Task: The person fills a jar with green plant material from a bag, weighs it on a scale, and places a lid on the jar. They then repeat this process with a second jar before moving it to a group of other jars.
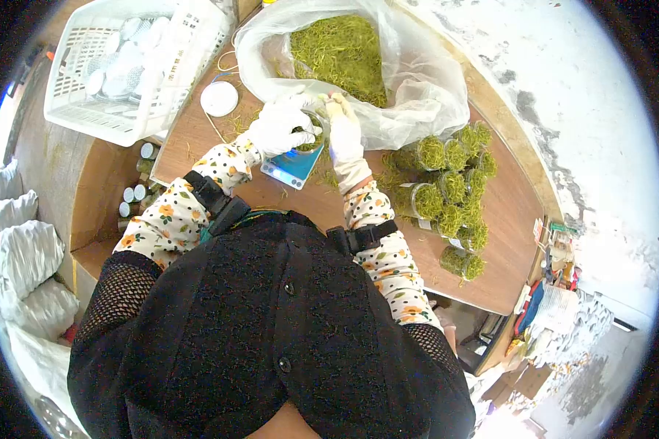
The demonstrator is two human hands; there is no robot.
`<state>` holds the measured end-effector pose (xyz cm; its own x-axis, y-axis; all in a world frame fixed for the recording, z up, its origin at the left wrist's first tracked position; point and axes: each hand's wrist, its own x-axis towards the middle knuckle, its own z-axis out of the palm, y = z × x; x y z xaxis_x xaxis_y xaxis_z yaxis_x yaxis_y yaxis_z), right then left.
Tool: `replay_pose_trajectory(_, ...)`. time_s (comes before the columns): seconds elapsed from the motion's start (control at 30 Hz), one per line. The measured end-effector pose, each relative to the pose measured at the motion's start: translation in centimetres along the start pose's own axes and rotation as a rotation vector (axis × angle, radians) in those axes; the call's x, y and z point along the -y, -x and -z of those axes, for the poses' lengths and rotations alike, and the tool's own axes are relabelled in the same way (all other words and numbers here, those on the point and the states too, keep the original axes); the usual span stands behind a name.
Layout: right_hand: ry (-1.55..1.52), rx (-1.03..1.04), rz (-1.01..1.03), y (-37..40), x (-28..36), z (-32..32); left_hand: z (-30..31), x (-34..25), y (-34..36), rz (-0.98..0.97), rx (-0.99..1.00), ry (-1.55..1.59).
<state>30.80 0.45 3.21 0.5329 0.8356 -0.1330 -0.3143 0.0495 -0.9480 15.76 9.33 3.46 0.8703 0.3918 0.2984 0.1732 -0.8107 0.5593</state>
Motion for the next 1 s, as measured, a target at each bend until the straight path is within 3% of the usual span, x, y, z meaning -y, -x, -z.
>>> replay_pose_trajectory(0.13, -0.059, 0.001, 0.001, 0.2, -0.1, 0.4, 0.8, -1.0, -0.5, 0.051, 0.087, -0.052)
replay_pose_trajectory(0.23, -0.054, 0.017, 0.064, 0.2, -0.2, 1.2, 2.5, -1.8, -0.7, -0.079, 0.076, 0.018)
replay_pose_trajectory(0.33, -0.097, 0.023, 0.051, 0.7, 0.8, 0.7, 3.3, -2.2, -1.8, -0.1, -0.132, 0.203)
replay_pose_trajectory(0.37, -0.129, 0.029, 0.032, 0.8, 1.2, 0.4, 4.4, -2.0, -2.1, -0.068, -0.057, 0.47)
replay_pose_trajectory(0.47, -0.131, 0.023, -0.015, 0.7, 1.5, 0.2, 5.4, 0.1, -3.3, 0.015, -0.18, 1.027)
replay_pose_trajectory(0.53, 0.155, 0.053, 0.073, -0.3, 0.9, 0.2, 5.8, 1.9, -1.8, -0.04, -0.28, 0.786)
replay_pose_trajectory(0.57, 0.297, 0.069, 0.117, -0.8, 0.6, 0.2, 5.4, 2.2, -0.7, 0.051, -0.302, 0.991)
replay_pose_trajectory(0.6, 0.548, 0.108, 0.306, -0.9, 0.7, -0.1, 4.8, 2.7, 0.4, 0.143, -0.323, 1.197)
replay_pose_trajectory(0.63, 0.799, 0.146, 0.495, -0.7, 1.2, -0.8, 3.7, 3.3, 1.9, 0.206, -0.299, 1.113)
replay_pose_trajectory(0.67, 1.049, 0.183, 0.687, -0.4, 1.9, -1.5, 3.0, 4.1, 3.1, 0.219, -0.184, 0.81)
replay_pose_trajectory(0.7, 1.163, 0.276, 0.495, 1.6, 5.5, -4.2, 3.0, 3.4, 4.2, 0.228, -0.073, 0.506)
replay_pose_trajectory(0.73, 1.272, 0.326, 0.551, 1.9, 5.3, -4.5, 2.9, 2.8, 5.2, 0.239, 0.037, 0.204)
replay_pose_trajectory(0.8, 1.487, 0.436, 0.668, 2.0, 5.1, -5.1, 1.7, 0.8, 4.9, 0.293, 0.075, 0.182)
replay_pose_trajectory(0.83, 1.534, 0.432, 0.804, 1.8, 4.0, -5.0, 0.1, 0.7, 4.7, 0.282, -0.038, 0.158)
replay_pose_trajectory(1.0, 1.641, 0.468, 0.818, 3.0, 3.8, -4.7, -3.6, 1.3, 3.9, 0.269, -0.13, 0.102)
